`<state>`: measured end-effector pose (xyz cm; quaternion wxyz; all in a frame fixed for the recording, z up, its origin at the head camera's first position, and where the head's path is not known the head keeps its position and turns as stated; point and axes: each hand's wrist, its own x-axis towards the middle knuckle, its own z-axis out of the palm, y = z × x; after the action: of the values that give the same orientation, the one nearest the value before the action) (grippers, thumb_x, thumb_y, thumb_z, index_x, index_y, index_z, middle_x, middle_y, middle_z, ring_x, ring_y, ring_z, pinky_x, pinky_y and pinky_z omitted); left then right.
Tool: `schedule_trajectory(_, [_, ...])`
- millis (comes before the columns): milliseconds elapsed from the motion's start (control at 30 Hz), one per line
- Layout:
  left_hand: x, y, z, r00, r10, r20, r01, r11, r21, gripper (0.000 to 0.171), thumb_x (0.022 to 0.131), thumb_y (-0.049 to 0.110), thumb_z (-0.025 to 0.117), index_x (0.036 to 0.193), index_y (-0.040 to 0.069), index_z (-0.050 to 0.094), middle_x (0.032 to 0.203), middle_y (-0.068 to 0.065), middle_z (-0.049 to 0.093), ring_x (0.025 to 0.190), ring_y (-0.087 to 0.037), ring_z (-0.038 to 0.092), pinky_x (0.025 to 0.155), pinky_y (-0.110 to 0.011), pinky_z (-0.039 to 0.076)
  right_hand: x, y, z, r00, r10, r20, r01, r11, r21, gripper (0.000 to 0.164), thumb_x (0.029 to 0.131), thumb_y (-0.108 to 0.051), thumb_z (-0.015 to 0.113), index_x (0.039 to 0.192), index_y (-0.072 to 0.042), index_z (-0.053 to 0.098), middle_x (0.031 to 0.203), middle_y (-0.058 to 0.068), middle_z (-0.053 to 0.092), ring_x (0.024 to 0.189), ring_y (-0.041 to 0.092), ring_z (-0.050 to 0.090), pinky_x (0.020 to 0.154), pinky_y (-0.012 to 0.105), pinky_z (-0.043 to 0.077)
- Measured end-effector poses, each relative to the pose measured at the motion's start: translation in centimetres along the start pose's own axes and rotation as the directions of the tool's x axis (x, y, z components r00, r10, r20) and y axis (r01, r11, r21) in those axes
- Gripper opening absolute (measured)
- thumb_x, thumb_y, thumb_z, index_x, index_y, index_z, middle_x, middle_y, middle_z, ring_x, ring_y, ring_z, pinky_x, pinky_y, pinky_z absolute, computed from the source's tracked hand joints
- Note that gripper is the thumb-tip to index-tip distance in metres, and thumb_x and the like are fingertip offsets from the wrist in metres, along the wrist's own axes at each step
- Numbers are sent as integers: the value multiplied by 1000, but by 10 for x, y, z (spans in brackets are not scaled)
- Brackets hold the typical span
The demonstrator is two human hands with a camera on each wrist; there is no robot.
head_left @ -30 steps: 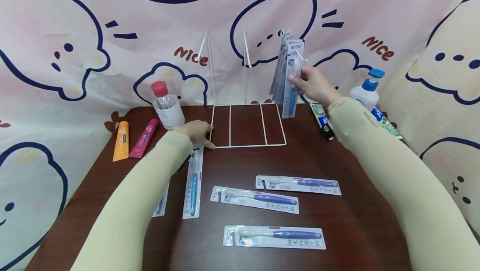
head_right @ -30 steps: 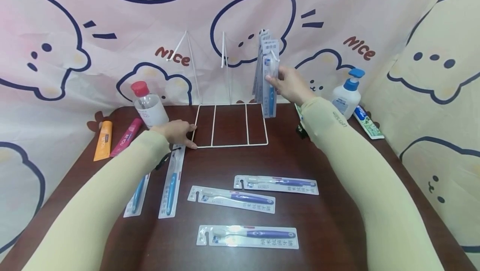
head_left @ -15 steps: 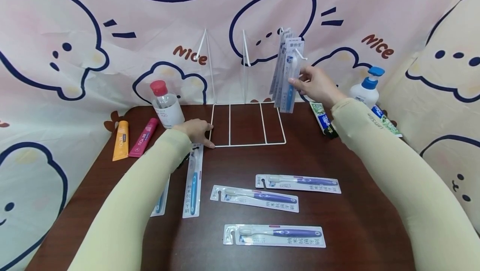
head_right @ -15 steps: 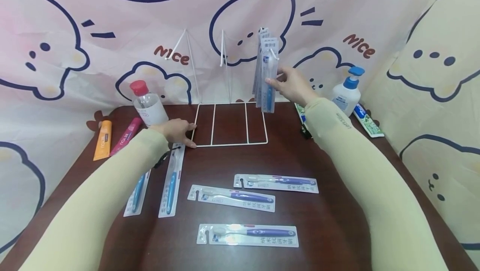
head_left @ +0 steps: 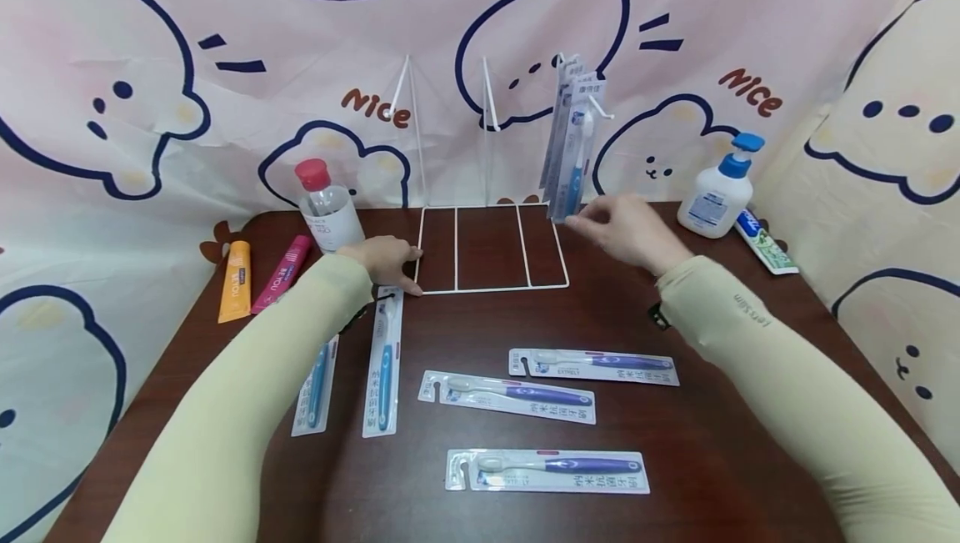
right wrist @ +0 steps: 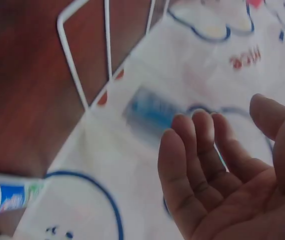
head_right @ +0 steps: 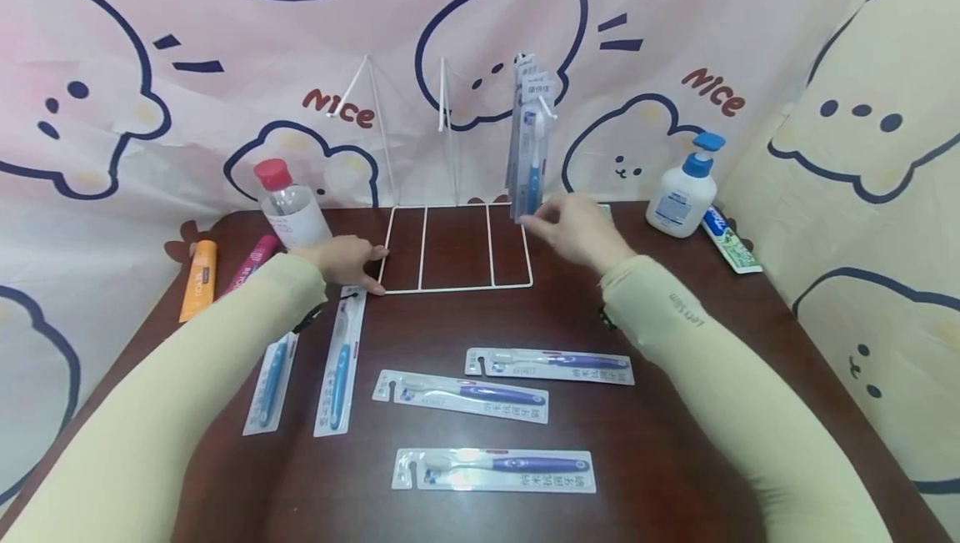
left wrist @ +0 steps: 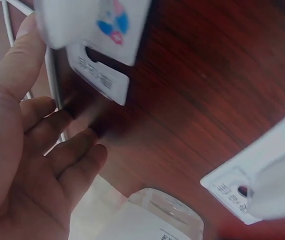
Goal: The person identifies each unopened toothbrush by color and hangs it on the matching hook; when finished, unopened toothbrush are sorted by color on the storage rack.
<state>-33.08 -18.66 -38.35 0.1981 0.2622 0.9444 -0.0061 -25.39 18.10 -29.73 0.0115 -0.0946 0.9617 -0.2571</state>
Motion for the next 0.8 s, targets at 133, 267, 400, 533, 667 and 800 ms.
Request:
schedule_trajectory(133, [-1,-4,-2,998,56,-3,-56,997,44,87,73,59,66,139,9,41,140,-12,40,123,-30,43,101,-43,33,-7,-26,30,998,-49,47,51,998,-34,44,85,-56,53,98,-18,69,95,1,64,81,19,57,72,36,47])
schedule_trajectory(267, [-1,-8,-3,995,95,3,-95,993,69,84,75,58,64,139,11,40,140,-11,40,122,-30,44,100,-42,34,-12,-62,70,987,-94,133,105,991,-80,38,86,-52,56,92,-18,72,84,-5,65,72,13,58,68,31,47])
schedule_trajectory(400, [-4,-13,-3,995,101,-7,-100,991,88,79,77,57,63,139,13,42,136,-13,45,115,-30,50,97,-44,38,-15,-105,114,966,-121,226,164,970,-179,41,84,-55,55,77,-17,69,71,-5,64,62,11,58,60,29,47])
schedule_trajectory(533, [-7,-16,-3,996,91,-17,-90,992,86,76,77,56,64,137,14,44,129,-16,52,108,-29,55,93,-44,41,-16,-146,158,951,-134,279,217,932,-291,50,82,-62,52,81,-14,66,80,1,66,70,17,61,59,32,49])
schedule_trajectory(667, [-6,-15,-3,990,134,-40,-129,986,105,75,77,54,66,135,11,47,123,-18,55,105,-30,55,91,-44,42,-16,-179,192,951,-98,293,208,904,-374,56,78,-69,51,92,-17,69,97,0,66,82,18,61,59,34,49])
schedule_trajectory(800, [-2,-11,-4,982,183,-55,-176,978,113,74,77,52,67,133,7,49,122,-19,56,105,-31,57,91,-43,43,-18,-201,209,954,-39,296,179,868,-463,58,72,-72,55,95,-21,71,94,-4,66,75,16,60,53,32,48])
